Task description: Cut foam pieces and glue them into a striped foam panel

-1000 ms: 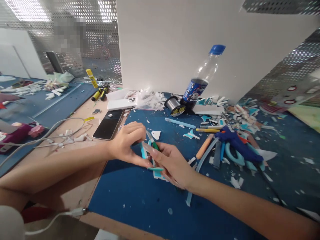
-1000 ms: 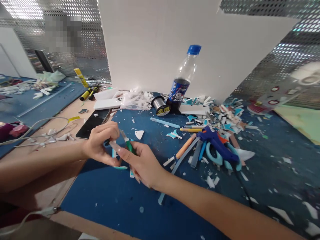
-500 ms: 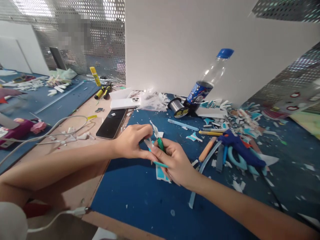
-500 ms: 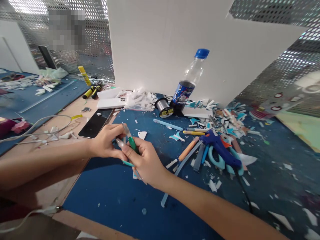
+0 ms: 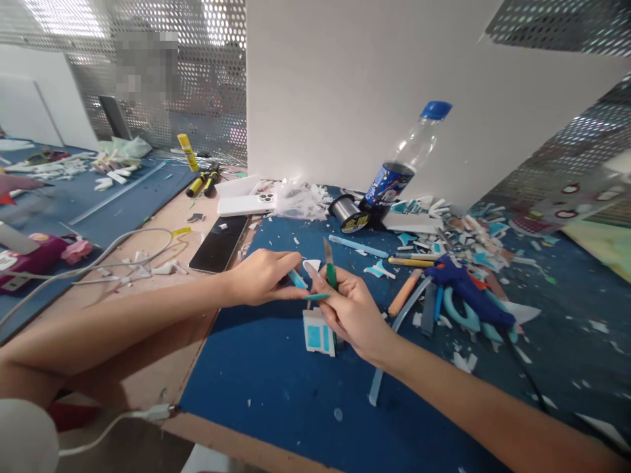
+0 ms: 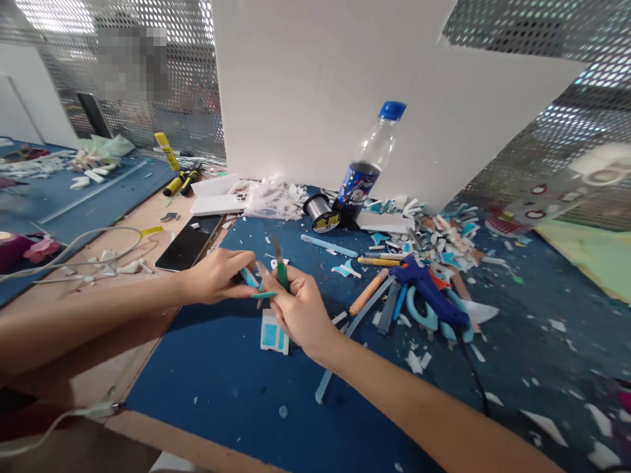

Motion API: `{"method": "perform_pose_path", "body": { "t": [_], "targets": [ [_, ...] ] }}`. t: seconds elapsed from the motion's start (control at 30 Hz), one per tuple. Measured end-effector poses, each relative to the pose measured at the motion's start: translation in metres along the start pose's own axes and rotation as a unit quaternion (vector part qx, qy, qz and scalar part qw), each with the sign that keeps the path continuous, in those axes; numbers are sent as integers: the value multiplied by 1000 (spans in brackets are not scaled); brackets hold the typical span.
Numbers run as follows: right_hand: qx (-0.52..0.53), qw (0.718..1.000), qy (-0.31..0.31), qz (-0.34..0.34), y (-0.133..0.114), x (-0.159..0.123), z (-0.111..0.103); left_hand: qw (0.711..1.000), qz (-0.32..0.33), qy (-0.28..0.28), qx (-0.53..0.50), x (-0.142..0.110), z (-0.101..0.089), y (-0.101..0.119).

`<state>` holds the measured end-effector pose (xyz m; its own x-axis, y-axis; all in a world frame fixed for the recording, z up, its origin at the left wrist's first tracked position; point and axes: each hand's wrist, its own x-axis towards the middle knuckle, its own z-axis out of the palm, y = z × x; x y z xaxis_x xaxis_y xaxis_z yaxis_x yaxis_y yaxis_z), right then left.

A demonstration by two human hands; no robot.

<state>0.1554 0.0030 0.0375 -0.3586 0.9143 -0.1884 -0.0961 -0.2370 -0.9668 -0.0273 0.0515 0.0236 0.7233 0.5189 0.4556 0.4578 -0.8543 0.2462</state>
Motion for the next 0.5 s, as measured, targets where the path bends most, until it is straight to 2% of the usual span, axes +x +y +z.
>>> {"method": "perform_pose_path", "body": {
  "t": [0.1,0.23,0.37,0.5],
  "targets": [
    [13,999,39,20,0,-2,-11,996,64,-50,34,0,1,-13],
    [49,995,54,70,1,-6,-27,973,142,-139,119,1,3,-27],
    [41,987,53,149,0,-10,-38,954,146,-184,186,1,5,-27],
    [14,981,53,187,-3,-17,-44,942,131,-199,236,1,4,-22]
  ]
}}
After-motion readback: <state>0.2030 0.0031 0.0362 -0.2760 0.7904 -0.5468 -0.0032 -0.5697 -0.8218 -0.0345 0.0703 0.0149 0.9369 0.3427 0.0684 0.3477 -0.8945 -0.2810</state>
